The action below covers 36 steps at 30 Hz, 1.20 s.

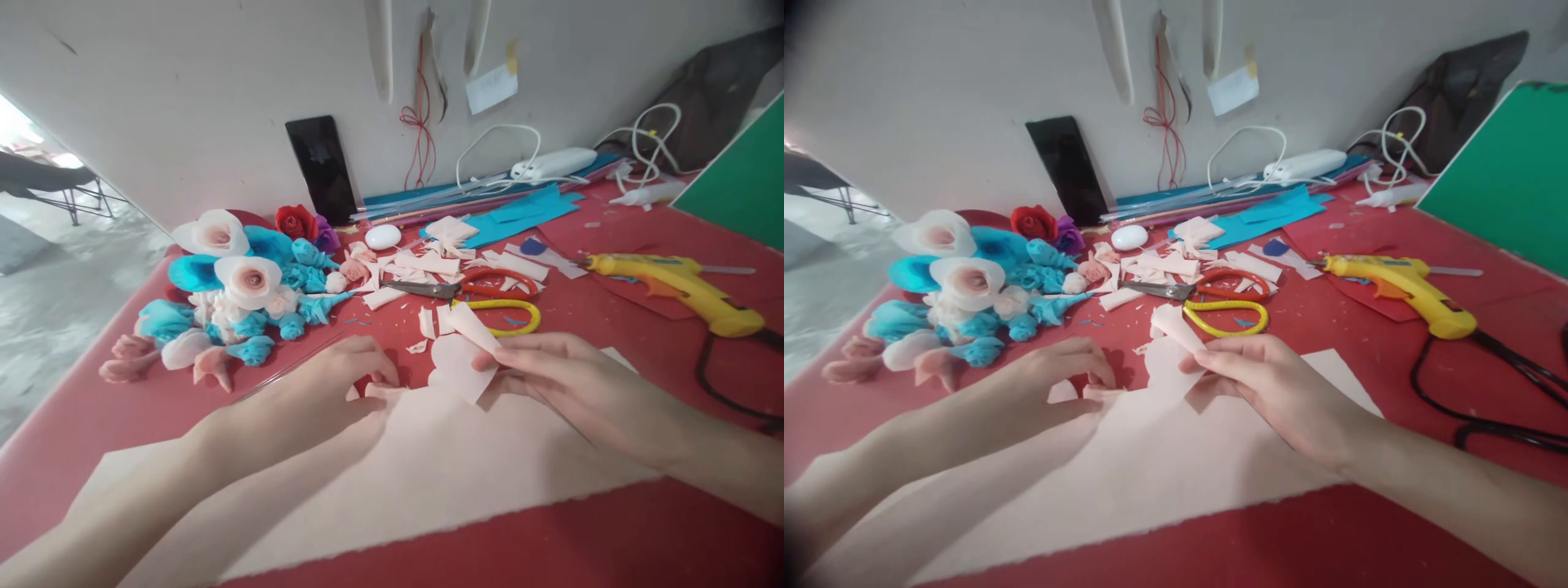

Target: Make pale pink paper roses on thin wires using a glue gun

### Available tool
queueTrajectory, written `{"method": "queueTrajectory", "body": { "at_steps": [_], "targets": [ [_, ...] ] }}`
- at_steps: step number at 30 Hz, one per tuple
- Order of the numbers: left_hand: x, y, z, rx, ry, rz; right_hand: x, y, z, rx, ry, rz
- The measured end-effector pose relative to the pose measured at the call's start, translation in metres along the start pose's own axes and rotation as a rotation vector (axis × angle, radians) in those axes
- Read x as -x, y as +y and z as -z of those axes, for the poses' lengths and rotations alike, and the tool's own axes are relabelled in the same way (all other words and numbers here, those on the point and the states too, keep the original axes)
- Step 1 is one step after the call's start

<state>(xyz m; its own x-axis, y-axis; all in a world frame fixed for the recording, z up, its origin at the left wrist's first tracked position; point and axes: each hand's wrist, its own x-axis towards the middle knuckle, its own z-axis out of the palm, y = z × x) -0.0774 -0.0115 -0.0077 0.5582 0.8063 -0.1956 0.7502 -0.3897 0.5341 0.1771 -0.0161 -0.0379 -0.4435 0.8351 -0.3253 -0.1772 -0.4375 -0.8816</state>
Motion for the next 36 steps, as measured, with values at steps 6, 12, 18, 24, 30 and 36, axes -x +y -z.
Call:
{"method": "queueTrajectory", "body": {
  "at_steps": [6, 12, 18, 24, 30, 36],
  "targets": [
    [0.013, -0.002, -0.018, -0.043, 0.202, -0.156, -0.001, 0.005, 0.004, 0.05, 0.015, -0.003],
    [0.021, -0.003, -0.045, -0.185, 0.642, -0.324, 0.0, 0.008, 0.006, 0.067, 0.021, -0.03],
    [0.022, -0.005, -0.046, -0.308, 0.671, -0.415, 0.001, 0.009, 0.007, 0.11, 0.043, -0.025],
    [0.027, -0.001, -0.046, -0.401, 0.704, -0.397, 0.002, 0.008, 0.007, 0.155, 0.062, -0.041],
    [0.026, -0.001, -0.046, -0.363, 0.684, -0.409, 0.0, 0.008, 0.007, 0.133, 0.05, -0.057],
    [0.026, -0.003, -0.044, -0.312, 0.678, -0.359, 0.003, 0.008, 0.005, 0.211, 0.049, -0.005]
  ]
}}
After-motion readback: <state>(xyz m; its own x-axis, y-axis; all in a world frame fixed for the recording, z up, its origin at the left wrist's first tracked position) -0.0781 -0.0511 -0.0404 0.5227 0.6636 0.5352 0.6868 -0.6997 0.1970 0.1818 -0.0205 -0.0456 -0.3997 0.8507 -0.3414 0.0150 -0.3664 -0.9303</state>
